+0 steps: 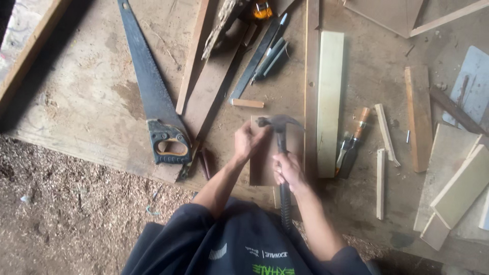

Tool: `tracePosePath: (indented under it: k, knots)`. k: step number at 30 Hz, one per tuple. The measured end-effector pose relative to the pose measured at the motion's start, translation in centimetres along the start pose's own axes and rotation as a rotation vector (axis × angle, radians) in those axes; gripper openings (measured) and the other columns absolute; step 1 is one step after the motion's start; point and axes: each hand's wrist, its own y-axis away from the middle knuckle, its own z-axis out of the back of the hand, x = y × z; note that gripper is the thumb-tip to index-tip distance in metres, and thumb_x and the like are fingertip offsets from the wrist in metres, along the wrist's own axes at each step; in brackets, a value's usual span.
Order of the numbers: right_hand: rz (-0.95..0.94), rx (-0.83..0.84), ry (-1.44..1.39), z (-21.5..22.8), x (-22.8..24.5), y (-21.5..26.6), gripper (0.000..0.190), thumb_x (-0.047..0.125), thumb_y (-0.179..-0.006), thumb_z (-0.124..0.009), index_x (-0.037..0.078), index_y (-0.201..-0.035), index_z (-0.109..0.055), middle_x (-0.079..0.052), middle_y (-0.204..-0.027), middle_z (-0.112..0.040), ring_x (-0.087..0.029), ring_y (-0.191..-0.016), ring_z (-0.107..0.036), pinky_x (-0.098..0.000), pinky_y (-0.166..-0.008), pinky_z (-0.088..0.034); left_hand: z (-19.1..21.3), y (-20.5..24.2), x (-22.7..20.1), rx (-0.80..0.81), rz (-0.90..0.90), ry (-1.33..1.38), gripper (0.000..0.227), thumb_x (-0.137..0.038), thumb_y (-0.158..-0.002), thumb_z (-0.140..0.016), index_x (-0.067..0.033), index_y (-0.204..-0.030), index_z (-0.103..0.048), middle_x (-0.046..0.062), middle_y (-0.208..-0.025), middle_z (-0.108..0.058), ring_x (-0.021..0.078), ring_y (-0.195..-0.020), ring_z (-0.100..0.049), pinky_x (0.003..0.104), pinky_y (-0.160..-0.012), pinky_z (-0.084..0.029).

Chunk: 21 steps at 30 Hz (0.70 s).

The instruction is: The person hammers nails into a small rectangular wooden board using a claw hammer. They repeatedly position nails and strike them until the board is secured. The person flips the board over at the end to inspect the other side.

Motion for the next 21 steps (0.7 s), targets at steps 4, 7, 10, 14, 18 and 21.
tracePosePath:
  k: [4, 7, 10, 14, 18, 21]
  knots:
    - [0.083, -0.048, -0.071, -0.6, 0.1, -0.5, 0.036, 0.025, -0.095, -0.058, 0.01, -0.064, -0.047, 0.001, -0.05, -0.043, -0.012, -0.032, -0.042, -0.0306, -0.03, -0.037, 0.3, 0.0, -0.1, -0.063, -0.094, 0.074, 0.044, -0.036, -0.084, -0.083, -0.0029, -0.112, -0.074, 0.013, -0.098, -0.08, 0.0146, -0.084, -0.075, 0.031, -0.075, -0.061]
    - [0.036, -0.057, 0.097, -0.5, 0.0, -0.1, 0.035, 0.026, -0.096, -0.059, 0.01, -0.067, -0.05, 0.0, -0.049, -0.045, -0.012, -0.033, -0.043, -0.0305, -0.032, -0.039, -0.1, 0.4, -0.1, -0.034, -0.021, -0.026, 0.046, -0.038, -0.084, -0.083, -0.0031, -0.112, -0.074, 0.013, -0.094, -0.08, 0.0151, -0.081, -0.073, 0.032, -0.072, -0.06]
    - [0.046, -0.049, -0.04, -0.7, 0.6, -0.8, 0.025, 0.024, -0.094, -0.059, 0.014, -0.072, -0.053, 0.003, -0.052, -0.045, -0.011, -0.034, -0.042, -0.0297, -0.032, -0.036, 0.6, -0.4, -0.5, -0.04, -0.014, 0.043, 0.048, -0.04, -0.083, -0.082, -0.0036, -0.112, -0.075, 0.012, -0.093, -0.081, 0.0145, -0.081, -0.073, 0.032, -0.071, -0.06]
    - [0.075, -0.048, 0.032, -1.5, 0.6, -0.8, 0.035, 0.023, -0.097, -0.059, 0.01, -0.067, -0.05, 0.002, -0.05, -0.045, -0.011, -0.034, -0.044, -0.0295, -0.031, -0.037, 0.9, 0.0, -0.3, -0.072, -0.053, 0.079, 0.046, -0.039, -0.083, -0.082, -0.0036, -0.111, -0.075, 0.011, -0.095, -0.08, 0.0126, -0.084, -0.075, 0.029, -0.075, -0.061]
    - [0.019, -0.042, 0.069, -1.1, 0.8, -0.7, 0.018, 0.021, -0.093, -0.057, 0.015, -0.077, -0.054, 0.004, -0.053, -0.047, -0.009, -0.035, -0.043, -0.0289, -0.031, -0.037, 0.7, 0.0, 0.3, -0.038, 0.052, -0.024, 0.045, -0.036, -0.084, -0.085, -0.0032, -0.113, -0.076, 0.015, -0.089, -0.08, 0.0168, -0.077, -0.069, 0.033, -0.068, -0.058]
    - [0.124, -0.093, -0.086, -1.4, 0.8, -0.8, 0.036, 0.021, -0.099, -0.058, 0.007, -0.067, -0.047, 0.001, -0.051, -0.045, -0.01, -0.033, -0.043, -0.0293, -0.03, -0.038, 1.0, -0.5, 0.8, -0.061, -0.047, 0.12, 0.043, -0.033, -0.084, -0.085, -0.002, -0.111, -0.075, 0.01, -0.097, -0.081, 0.013, -0.084, -0.075, 0.029, -0.074, -0.062]
